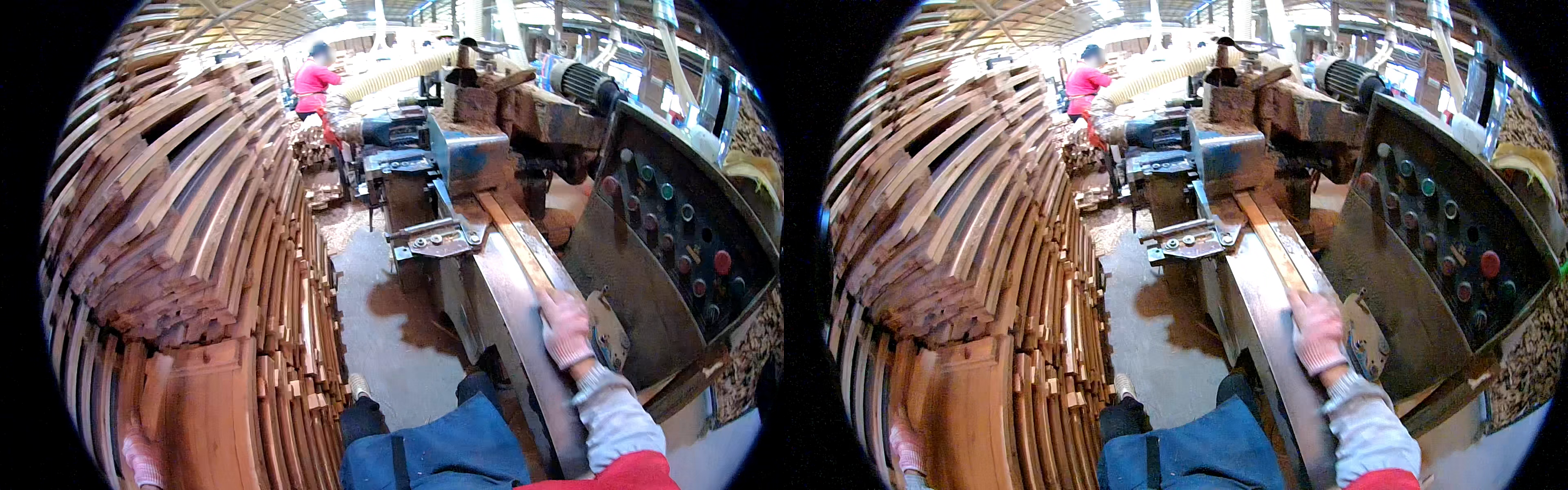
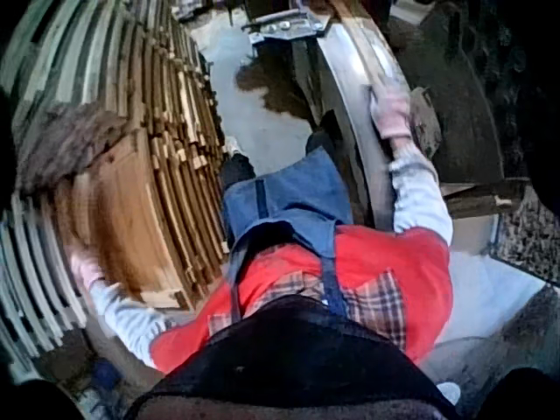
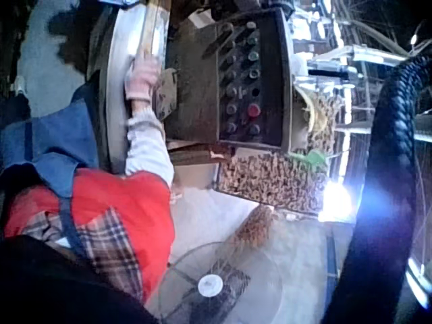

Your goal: The person picks up individual wood planks from a large stack and feeds them one at a time into an industrial woodworking machine.

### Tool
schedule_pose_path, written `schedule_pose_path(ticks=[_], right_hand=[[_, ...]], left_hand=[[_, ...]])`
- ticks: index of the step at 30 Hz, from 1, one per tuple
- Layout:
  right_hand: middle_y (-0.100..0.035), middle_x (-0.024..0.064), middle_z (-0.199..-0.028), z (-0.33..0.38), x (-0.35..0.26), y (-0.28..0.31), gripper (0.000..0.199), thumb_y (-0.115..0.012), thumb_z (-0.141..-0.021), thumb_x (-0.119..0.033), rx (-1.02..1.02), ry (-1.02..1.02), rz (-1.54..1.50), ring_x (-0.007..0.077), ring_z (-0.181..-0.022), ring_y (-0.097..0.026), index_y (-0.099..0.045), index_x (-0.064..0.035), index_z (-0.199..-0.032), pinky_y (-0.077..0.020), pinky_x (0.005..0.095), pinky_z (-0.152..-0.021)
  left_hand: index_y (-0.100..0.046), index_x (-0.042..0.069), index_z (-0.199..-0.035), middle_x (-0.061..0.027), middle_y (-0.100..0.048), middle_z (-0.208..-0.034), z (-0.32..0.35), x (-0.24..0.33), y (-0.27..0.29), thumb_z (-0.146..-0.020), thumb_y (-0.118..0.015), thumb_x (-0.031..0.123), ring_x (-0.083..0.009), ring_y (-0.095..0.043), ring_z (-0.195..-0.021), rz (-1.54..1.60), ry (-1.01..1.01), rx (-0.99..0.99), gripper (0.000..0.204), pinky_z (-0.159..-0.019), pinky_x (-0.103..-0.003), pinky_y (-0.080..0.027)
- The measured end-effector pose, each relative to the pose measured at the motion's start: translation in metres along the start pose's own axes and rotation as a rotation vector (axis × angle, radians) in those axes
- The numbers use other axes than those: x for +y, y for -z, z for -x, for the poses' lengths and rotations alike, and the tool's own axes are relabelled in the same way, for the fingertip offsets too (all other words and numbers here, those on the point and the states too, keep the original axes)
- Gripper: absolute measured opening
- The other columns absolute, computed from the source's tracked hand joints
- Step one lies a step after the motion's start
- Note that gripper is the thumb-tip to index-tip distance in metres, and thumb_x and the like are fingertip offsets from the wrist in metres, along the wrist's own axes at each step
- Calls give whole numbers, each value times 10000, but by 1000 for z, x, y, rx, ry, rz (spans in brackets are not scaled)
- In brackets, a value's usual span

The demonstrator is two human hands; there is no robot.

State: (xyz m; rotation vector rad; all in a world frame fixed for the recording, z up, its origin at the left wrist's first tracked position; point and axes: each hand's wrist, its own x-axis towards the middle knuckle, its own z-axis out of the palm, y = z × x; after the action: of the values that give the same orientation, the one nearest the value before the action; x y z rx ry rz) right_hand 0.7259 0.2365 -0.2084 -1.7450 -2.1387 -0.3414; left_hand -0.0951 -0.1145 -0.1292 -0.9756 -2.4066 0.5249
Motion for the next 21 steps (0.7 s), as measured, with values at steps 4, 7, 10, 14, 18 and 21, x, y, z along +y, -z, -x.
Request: schedule_pose_path(ticks=[4, 7, 10, 14, 18, 21], right_hand=[[-728, 151, -1198, -53, 25, -40, 393, -628, -935, -133, 105, 25, 20, 357, -1135, -677, -694, -128, -1323, -545, 475, -938], [-758, 168, -1189, -67, -22, -28, 425, -699, -930, -136, 123, 34, -227, 352, -1089, -711, -703, -109, -1355, -556, 464, -969], [-648, 214, -1465, -38, -120, 36, 577, -775, -936, -212, -11, 394, -871, 344, -1373, -617, -626, -46, -1469, -469, 431, -1183], [-554, 248, -1547, 35, -142, 109, 907, -857, -821, -291, -161, 570, -740, 415, -1386, -579, -462, -55, -1603, -472, 443, -1171], [-690, 214, -1332, 100, -108, 122, 871, -874, -766, -256, -111, 141, -563, 386, -1150, -703, -526, -43, -1535, -574, 445, -968], [-689, 220, -1308, 178, -68, 130, 816, -840, -787, -223, -97, -145, -271, 414, -1115, -694, -532, -34, -1519, -567, 475, -952]], left_hand=[[-539, 102, -1500, -135, -657, -1093, 29, 79, 148, -912, -665, 115, -279, -679, -1063, -35, -357, 61, 602, -888, -448, -555], [-621, 71, -1357, -98, -664, -939, 61, 159, 247, -898, -649, 117, -250, -694, -891, 158, -648, 359, 461, -746, -459, -540], [-617, 51, -1283, -55, -658, -876, 72, 227, 305, -890, -682, 160, -241, -689, -856, 254, -1004, 344, 413, -762, -415, -530], [-629, 57, -1176, -39, -661, -862, 72, 365, 357, -891, -687, 232, -244, -695, -864, 496, -1391, 544, 339, -756, -423, -527], [-636, 56, -1279, -129, -664, -1137, 85, 385, 380, -895, -630, 225, -301, -661, -1116, 597, -1371, 1115, 419, -1050, -548, -519], [-606, 91, -1338, -121, -653, -1246, 71, 371, 389, -881, -630, 251, -315, -643, -1208, 663, -1401, 903, 485, -1116, -532, -487]])
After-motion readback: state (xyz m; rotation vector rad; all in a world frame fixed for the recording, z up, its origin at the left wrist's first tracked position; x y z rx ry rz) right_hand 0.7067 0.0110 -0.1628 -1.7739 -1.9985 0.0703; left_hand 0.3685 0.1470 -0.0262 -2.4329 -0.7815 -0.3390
